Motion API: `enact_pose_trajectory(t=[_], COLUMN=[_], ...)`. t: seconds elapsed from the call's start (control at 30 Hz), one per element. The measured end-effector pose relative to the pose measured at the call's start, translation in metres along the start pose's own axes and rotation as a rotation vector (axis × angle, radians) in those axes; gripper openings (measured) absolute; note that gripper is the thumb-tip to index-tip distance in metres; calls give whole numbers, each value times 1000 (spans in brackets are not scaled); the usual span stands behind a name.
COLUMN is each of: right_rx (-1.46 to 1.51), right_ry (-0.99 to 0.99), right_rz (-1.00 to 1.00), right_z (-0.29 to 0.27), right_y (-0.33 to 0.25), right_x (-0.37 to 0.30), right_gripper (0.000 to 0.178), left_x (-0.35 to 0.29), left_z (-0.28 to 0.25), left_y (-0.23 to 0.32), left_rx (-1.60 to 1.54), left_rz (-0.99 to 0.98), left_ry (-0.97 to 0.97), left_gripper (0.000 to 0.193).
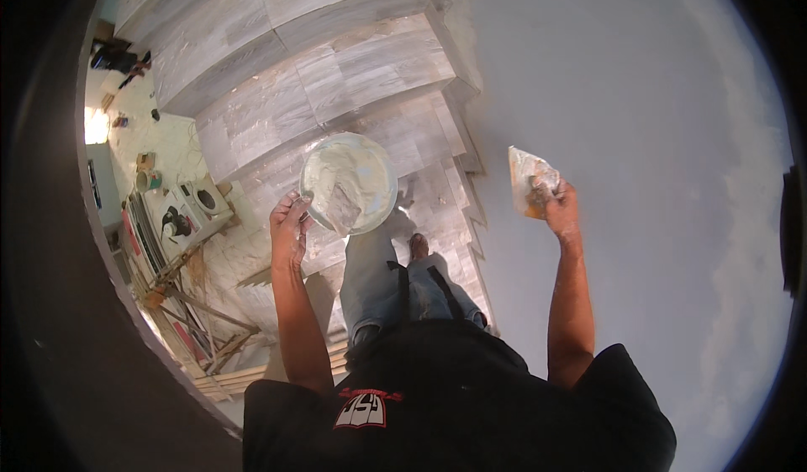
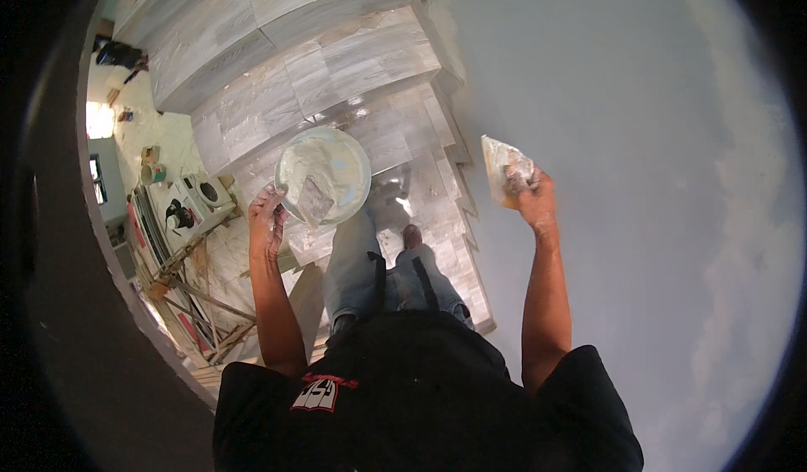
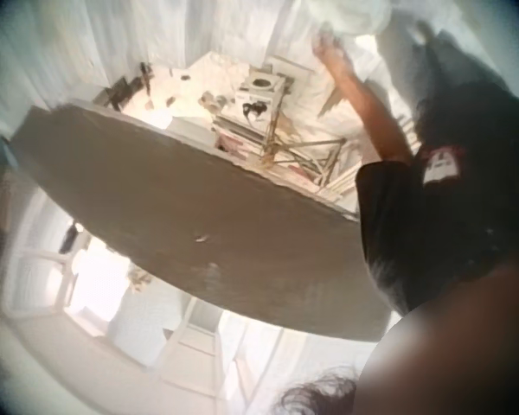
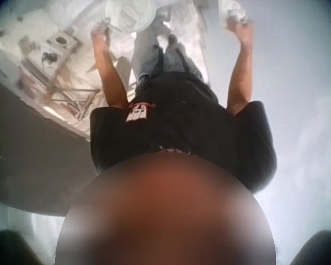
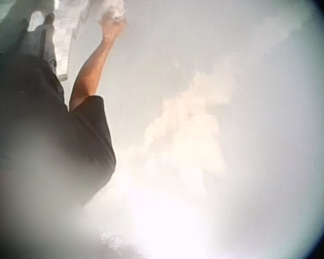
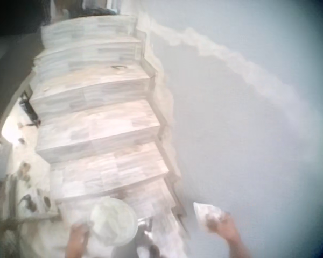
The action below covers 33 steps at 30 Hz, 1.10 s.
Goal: The person applies grout to the joints between tiles on a staircase using a small trowel and a bucket. They scoop grout from the bucket, spread it into the gaps, and smooth the surface while moving down the stairs.
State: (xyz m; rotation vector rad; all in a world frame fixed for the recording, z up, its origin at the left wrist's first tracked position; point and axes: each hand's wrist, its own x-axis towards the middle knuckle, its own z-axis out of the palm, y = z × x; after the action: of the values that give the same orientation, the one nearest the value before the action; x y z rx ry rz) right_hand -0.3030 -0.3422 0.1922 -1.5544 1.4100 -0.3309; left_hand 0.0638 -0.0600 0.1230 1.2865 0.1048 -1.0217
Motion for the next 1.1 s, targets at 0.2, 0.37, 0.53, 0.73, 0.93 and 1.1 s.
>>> enact_pose_trajectory(t=[0.2,0.37,0.53,0.73,0.93,1.1], right_rx=[130,22,29,-425,-732,-889], right_ry=[-217,-249,-213,-226,-275,-262], right_rz=[-64,-95,-205,-468,-738,-791], right_z=[47,62,89,128,206,257], right_y=[114,166,194,181,208,233], right_x=[45,28,32,63,131,184], right_gripper=[23,25,24,23,23,23], left_x=[-10,-13,25,96,164,223], left_z=[-4,13,-7,-19,-26,-41], left_y=[-102,-162,-219,-281,-310,-343], left_rx=[-9,-60,14,-2,35,59], left_rz=[48,-53,-65,-133,-138,-90], left_ry=[91,98,28,-80,-219,-208], left_gripper=[14,16,18,16,17,16])
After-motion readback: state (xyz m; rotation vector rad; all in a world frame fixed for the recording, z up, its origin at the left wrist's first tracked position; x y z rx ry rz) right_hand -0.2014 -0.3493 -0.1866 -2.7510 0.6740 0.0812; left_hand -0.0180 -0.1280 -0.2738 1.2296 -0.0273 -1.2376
